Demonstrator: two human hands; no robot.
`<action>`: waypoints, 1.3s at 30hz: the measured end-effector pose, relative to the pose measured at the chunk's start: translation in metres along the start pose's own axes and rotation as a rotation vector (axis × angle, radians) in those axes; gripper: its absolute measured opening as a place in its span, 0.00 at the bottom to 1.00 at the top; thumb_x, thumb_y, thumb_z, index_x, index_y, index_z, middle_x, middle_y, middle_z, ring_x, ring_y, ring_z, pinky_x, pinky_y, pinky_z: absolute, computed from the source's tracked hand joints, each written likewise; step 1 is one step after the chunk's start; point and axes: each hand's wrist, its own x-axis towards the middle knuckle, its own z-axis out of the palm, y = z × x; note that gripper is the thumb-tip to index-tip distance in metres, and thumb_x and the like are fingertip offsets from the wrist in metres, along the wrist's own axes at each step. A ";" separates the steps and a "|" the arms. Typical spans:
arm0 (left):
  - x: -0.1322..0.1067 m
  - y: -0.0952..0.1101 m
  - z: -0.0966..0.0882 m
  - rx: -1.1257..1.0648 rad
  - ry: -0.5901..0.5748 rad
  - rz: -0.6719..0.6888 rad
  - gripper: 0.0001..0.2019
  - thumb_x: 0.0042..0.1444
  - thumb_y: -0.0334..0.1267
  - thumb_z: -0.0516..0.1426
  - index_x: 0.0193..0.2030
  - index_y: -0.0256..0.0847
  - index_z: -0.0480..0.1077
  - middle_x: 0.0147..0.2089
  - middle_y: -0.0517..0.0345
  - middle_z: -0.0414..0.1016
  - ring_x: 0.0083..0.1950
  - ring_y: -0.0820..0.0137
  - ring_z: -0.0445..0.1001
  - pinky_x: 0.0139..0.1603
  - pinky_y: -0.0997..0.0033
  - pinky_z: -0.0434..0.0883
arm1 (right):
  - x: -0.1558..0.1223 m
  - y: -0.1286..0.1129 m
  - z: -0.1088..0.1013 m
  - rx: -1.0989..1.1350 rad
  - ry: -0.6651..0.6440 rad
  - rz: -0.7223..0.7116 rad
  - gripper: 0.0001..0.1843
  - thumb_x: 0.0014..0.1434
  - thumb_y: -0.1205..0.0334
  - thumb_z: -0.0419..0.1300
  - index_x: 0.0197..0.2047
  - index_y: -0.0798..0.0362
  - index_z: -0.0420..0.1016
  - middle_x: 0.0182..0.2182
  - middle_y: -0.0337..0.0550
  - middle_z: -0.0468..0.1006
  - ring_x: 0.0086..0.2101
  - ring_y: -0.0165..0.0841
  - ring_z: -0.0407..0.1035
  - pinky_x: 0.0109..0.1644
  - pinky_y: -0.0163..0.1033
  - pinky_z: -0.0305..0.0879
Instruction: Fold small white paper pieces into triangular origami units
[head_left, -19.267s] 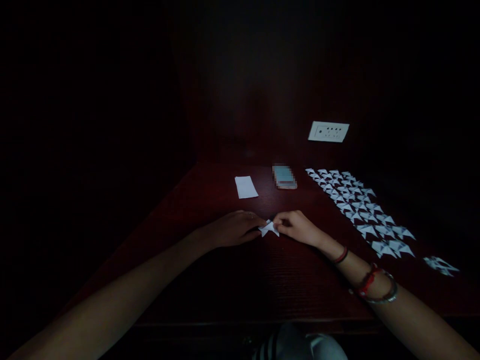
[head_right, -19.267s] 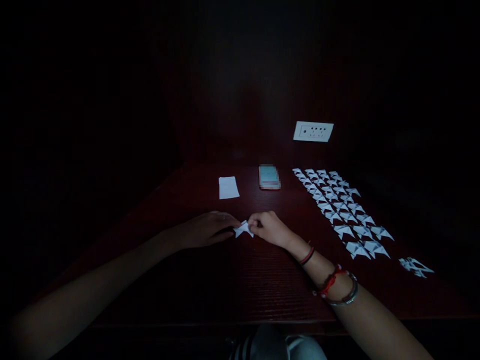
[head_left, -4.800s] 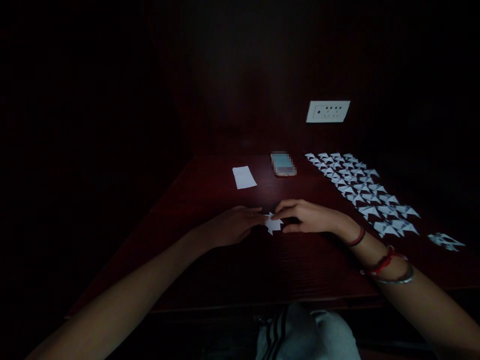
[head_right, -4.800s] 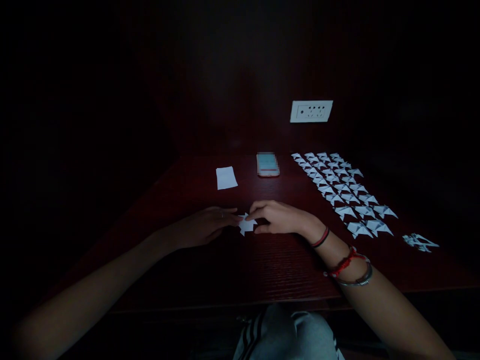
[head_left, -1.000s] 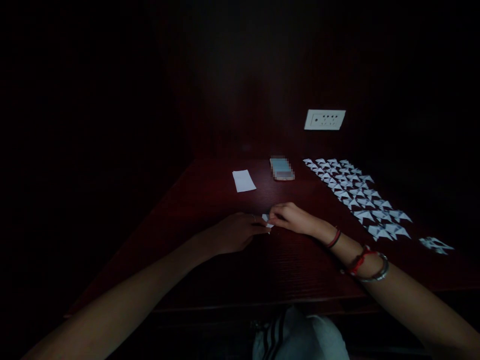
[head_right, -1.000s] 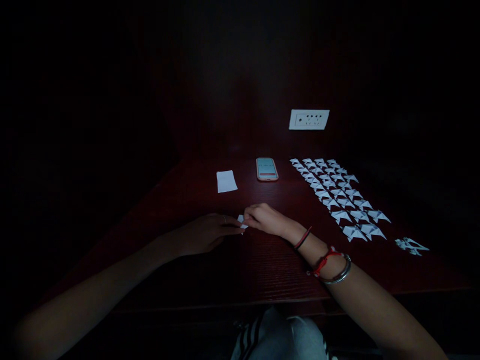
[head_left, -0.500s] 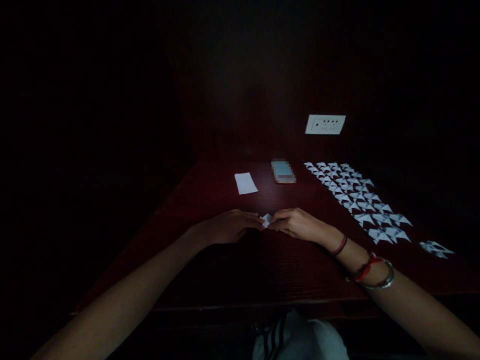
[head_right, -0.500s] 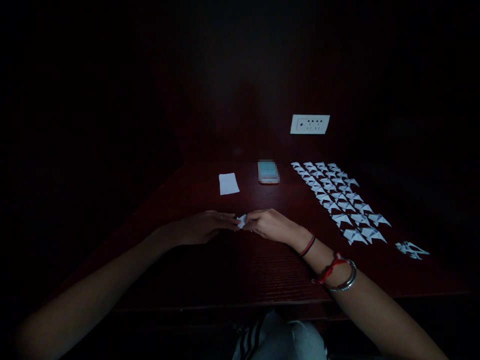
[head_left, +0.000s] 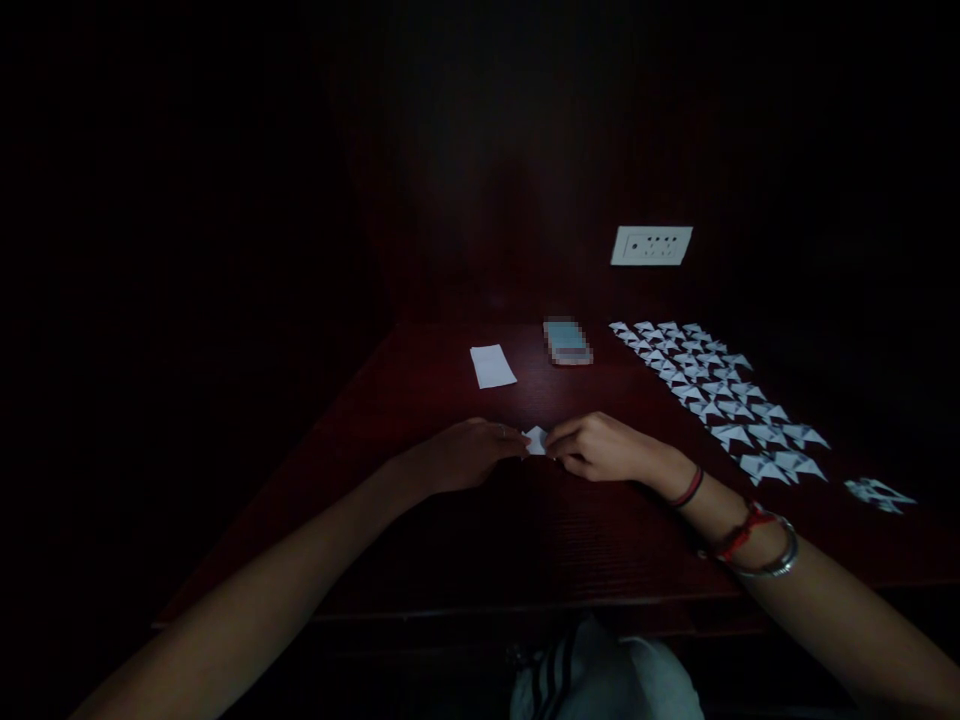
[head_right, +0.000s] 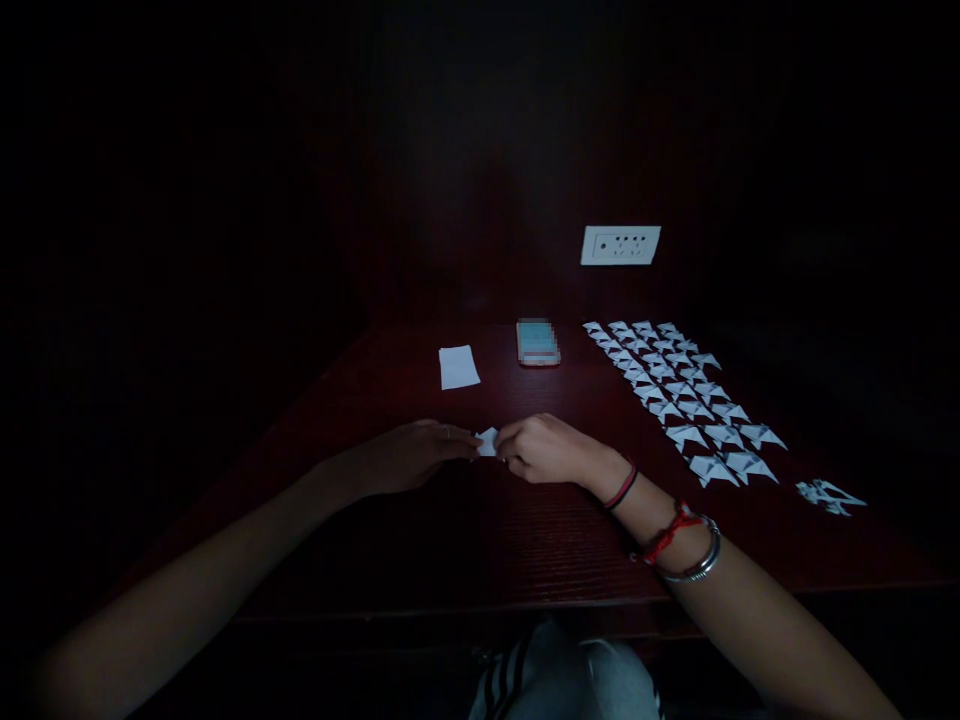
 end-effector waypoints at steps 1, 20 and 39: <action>0.000 0.000 -0.001 -0.007 -0.003 -0.001 0.20 0.51 0.23 0.46 0.49 0.45 0.61 0.52 0.60 0.63 0.51 0.72 0.61 0.51 0.67 0.58 | -0.001 0.000 0.000 0.006 -0.002 0.003 0.13 0.50 0.72 0.50 0.35 0.56 0.73 0.37 0.44 0.73 0.37 0.31 0.67 0.44 0.36 0.61; 0.002 -0.001 0.007 -0.003 -0.009 -0.042 0.21 0.51 0.23 0.46 0.51 0.45 0.57 0.53 0.60 0.59 0.52 0.71 0.58 0.51 0.68 0.55 | 0.024 0.030 0.030 0.631 0.267 0.688 0.18 0.45 0.65 0.57 0.42 0.59 0.67 0.28 0.40 0.73 0.27 0.26 0.66 0.33 0.32 0.62; 0.002 -0.002 0.010 -0.026 -0.019 -0.050 0.20 0.54 0.28 0.45 0.53 0.48 0.56 0.55 0.60 0.56 0.53 0.71 0.56 0.52 0.69 0.55 | 0.032 0.022 0.025 0.460 0.256 0.581 0.05 0.42 0.72 0.55 0.27 0.57 0.70 0.24 0.38 0.71 0.25 0.24 0.64 0.27 0.28 0.57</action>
